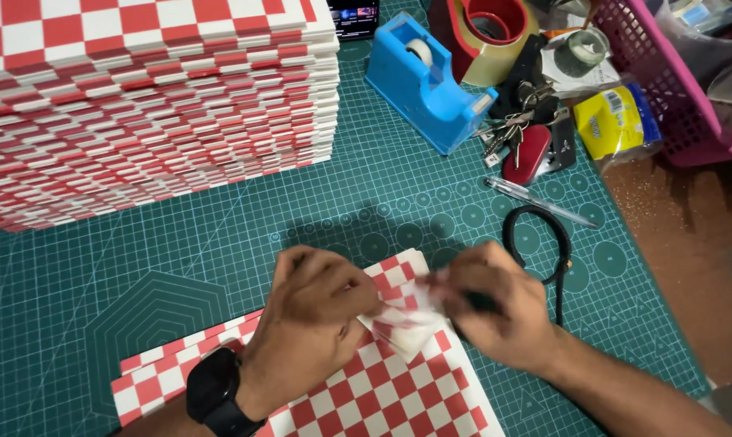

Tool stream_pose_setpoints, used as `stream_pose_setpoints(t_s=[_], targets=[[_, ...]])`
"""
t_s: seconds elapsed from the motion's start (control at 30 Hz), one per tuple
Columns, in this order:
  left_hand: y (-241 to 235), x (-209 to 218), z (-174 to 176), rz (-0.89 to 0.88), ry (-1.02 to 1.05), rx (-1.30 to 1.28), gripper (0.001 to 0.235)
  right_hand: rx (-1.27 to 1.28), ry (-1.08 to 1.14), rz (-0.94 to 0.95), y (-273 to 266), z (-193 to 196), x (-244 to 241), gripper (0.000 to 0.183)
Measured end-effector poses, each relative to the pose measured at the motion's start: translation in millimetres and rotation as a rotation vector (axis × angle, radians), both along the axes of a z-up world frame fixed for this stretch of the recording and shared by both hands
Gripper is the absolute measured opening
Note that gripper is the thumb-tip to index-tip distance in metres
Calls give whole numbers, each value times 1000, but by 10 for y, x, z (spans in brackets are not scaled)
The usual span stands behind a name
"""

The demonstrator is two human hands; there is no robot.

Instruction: The person is folding individual sheets of red and white checkered paper on a green cutting mat.

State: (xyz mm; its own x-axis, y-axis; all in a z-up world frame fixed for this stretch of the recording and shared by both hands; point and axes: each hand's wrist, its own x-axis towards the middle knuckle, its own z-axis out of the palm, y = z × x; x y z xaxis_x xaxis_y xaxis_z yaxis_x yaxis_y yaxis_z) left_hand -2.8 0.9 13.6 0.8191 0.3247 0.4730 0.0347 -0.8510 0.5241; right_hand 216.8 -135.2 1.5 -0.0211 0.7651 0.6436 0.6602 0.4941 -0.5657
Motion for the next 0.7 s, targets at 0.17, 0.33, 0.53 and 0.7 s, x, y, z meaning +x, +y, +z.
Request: stream_pose_setpoints(t_s=[0.17,0.33,0.53,0.7], targets=[[-9,9,-15,-4,-31,-13,37,-371,21,-154,67,-37,-2,37],[11,28,-3,4,-1,118,35,-389,45,-150,74,-49,-42,39],[19,17,-64,18,-66,61,27,-151,-14,-44,41,114,-110,19],[3,19,-142,-51,-20,-43,26,-61,147,112,-41,141,-272,24]])
